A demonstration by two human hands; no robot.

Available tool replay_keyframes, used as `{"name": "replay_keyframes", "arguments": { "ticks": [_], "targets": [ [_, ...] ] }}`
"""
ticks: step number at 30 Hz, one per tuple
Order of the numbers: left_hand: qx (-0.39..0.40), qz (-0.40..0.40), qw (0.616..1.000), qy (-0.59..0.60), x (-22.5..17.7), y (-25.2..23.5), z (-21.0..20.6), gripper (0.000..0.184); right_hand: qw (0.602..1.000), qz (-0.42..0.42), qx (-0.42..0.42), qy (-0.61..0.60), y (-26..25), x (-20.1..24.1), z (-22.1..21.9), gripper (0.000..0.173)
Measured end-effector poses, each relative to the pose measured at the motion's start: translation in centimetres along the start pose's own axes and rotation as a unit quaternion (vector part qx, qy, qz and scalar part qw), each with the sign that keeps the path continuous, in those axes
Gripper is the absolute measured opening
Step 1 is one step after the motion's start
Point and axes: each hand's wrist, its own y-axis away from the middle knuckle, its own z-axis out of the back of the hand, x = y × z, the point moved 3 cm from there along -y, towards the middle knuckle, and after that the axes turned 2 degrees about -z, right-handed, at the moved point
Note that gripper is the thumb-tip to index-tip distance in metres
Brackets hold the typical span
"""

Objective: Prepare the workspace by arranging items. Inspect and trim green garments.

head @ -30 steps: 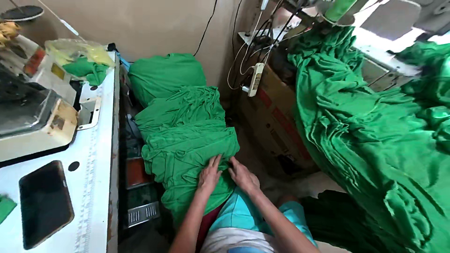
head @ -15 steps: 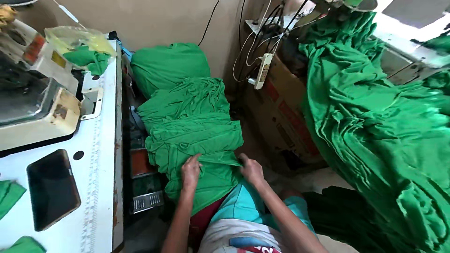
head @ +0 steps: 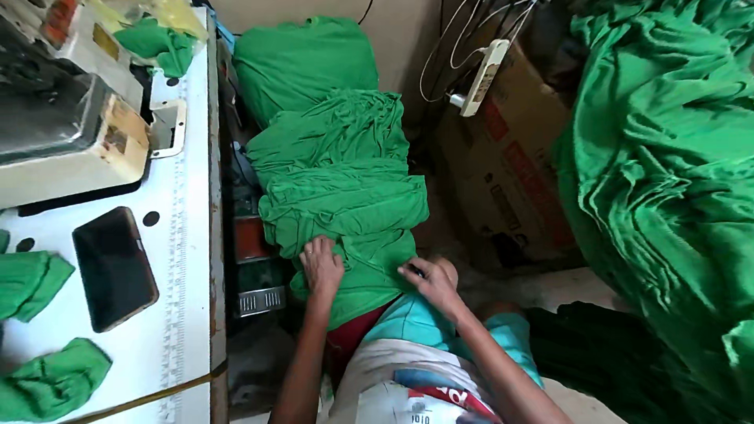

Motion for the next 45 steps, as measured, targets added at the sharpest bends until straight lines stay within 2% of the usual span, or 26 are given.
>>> {"name": "replay_keyframes", "arguments": {
  "ticks": [1,3,5,6,8,11,13,15,17,18,21,22,26,29,31,33,36,45],
  "targets": [
    [-0.010,0.001,1.000,0.028,-1.1,0.2,0.1,0.029,0.997,0.004,-0.041,-0.062,-0.8,0.3,-0.7,0.025],
    [0.018,-0.028,0.992,0.120,-3.3,0.4,-0.4,0.032,0.978,-0.001,-0.086,-0.188,-2.4,0.4,-2.4,0.020],
    [0.097,-0.070,0.971,0.207,-4.3,0.2,-2.0,0.033,0.962,-0.036,-0.079,-0.260,-3.8,0.0,-4.2,0.021],
    [0.139,-0.071,0.964,0.215,-4.2,0.0,-2.8,0.033,0.957,-0.072,-0.064,-0.273,-4.3,-0.6,-5.0,0.025],
    [0.206,-0.040,0.958,0.193,-3.1,-0.4,-4.3,0.031,0.939,-0.165,-0.034,-0.300,-4.6,-1.9,-5.7,0.040],
    [0.220,-0.021,0.955,0.198,-2.2,-0.9,-4.8,0.027,0.894,-0.238,-0.007,-0.381,-4.9,-2.2,-5.2,0.058],
    [0.235,-0.022,0.957,0.168,-3.1,-0.8,-4.8,0.029,0.877,-0.249,-0.004,-0.410,-4.8,-2.4,-5.1,0.061],
    [0.239,-0.026,0.965,0.101,-4.6,-0.3,-5.2,0.046,0.874,-0.249,-0.017,-0.418,-4.9,-2.5,-5.0,0.058],
    [0.247,-0.033,0.968,0.017,-5.9,0.4,-5.8,0.060,0.883,-0.243,-0.036,-0.400,-5.1,-2.7,-5.1,0.054],
    [0.250,-0.037,0.968,-0.008,-6.3,0.8,-6.0,0.057,0.896,-0.236,-0.040,-0.373,-5.2,-2.9,-5.0,0.052],
    [0.200,-0.068,0.977,0.005,-5.8,1.1,-6.5,0.029,0.939,-0.220,-0.002,-0.266,-5.2,-2.6,-4.3,0.049],
    [0.190,-0.072,0.979,0.019,-5.4,1.0,-6.4,0.029,0.945,-0.218,0.014,-0.242,-5.2,-2.4,-4.1,0.049],
    [0.222,-0.059,0.972,0.051,-4.8,0.5,-5.4,0.040,0.946,-0.232,0.066,-0.216,-5.1,-1.7,-3.3,0.048],
    [0.246,-0.090,0.965,0.032,-5.0,0.4,-5.7,0.036,0.951,-0.223,0.093,-0.192,-5.4,-1.9,-3.1,0.043],
    [0.228,-0.121,0.966,0.020,-5.0,0.5,-5.7,0.029,0.959,-0.208,0.103,-0.160,-5.3,-2.0,-3.0,0.036],
    [0.212,-0.133,0.968,0.028,-4.7,0.3,-5.5,0.029,0.966,-0.191,0.113,-0.132,-5.1,-2.1,-2.8,0.034],
    [0.212,-0.127,0.969,0.023,-4.5,0.0,-5.4,0.032,0.970,-0.168,0.131,-0.119,-4.5,-2.2,-2.8,0.037],
    [0.162,-0.124,0.979,0.003,-4.5,0.3,-6.2,0.031,0.972,-0.152,0.153,-0.098,-4.6,-2.5,-3.5,0.030]
  ]
}}
